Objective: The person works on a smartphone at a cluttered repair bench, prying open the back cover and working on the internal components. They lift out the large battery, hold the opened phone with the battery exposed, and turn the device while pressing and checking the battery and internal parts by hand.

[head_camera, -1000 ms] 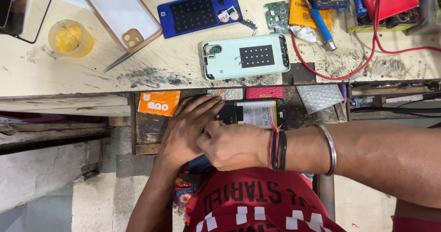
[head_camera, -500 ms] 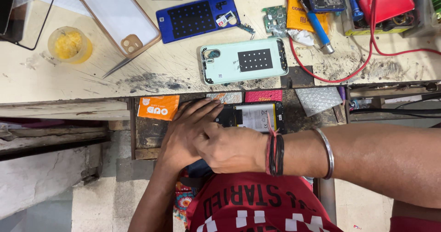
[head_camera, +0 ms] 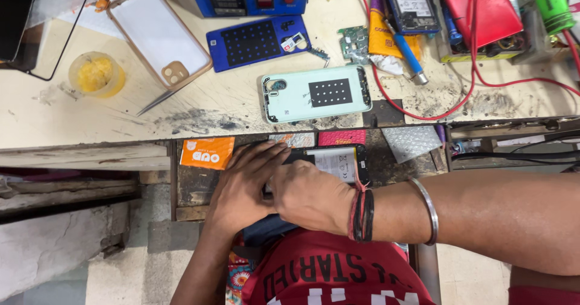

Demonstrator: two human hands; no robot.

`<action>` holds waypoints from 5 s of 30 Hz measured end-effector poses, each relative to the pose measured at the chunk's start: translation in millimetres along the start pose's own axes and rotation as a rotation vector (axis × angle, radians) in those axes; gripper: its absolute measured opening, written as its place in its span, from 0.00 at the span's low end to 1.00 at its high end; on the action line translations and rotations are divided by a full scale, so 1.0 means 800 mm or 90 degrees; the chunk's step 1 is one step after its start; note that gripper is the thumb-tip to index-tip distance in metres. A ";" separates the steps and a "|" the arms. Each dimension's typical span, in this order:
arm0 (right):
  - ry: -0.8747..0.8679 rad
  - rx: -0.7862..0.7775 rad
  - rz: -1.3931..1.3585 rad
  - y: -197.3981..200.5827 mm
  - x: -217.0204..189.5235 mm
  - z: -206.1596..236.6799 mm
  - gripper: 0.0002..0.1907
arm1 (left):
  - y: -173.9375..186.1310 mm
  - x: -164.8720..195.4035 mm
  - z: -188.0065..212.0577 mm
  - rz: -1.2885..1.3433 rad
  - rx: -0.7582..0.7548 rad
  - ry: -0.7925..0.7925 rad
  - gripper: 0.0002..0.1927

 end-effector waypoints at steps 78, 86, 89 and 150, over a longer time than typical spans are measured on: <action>0.044 0.083 0.002 0.047 0.011 0.013 0.13 | 0.004 -0.002 0.003 0.013 0.020 -0.021 0.42; 0.096 0.074 0.026 0.056 0.007 0.012 0.09 | 0.002 -0.012 0.007 0.019 0.014 -0.016 0.41; 0.112 -0.004 0.039 0.044 0.005 0.011 0.08 | -0.003 -0.015 0.009 0.020 0.002 0.000 0.42; -0.641 0.326 -0.162 -0.074 0.135 0.230 0.09 | 0.057 0.019 -0.069 -0.166 0.281 -0.135 0.17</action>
Point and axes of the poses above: each hand's wrist, its own z-axis away from the middle knuckle, its own y-axis out of the back of the hand, x = y × z, the point moved 9 cm from there along -z, towards the middle knuckle, and after that the axes turned 3 degrees about z, right-handed, at the moved point
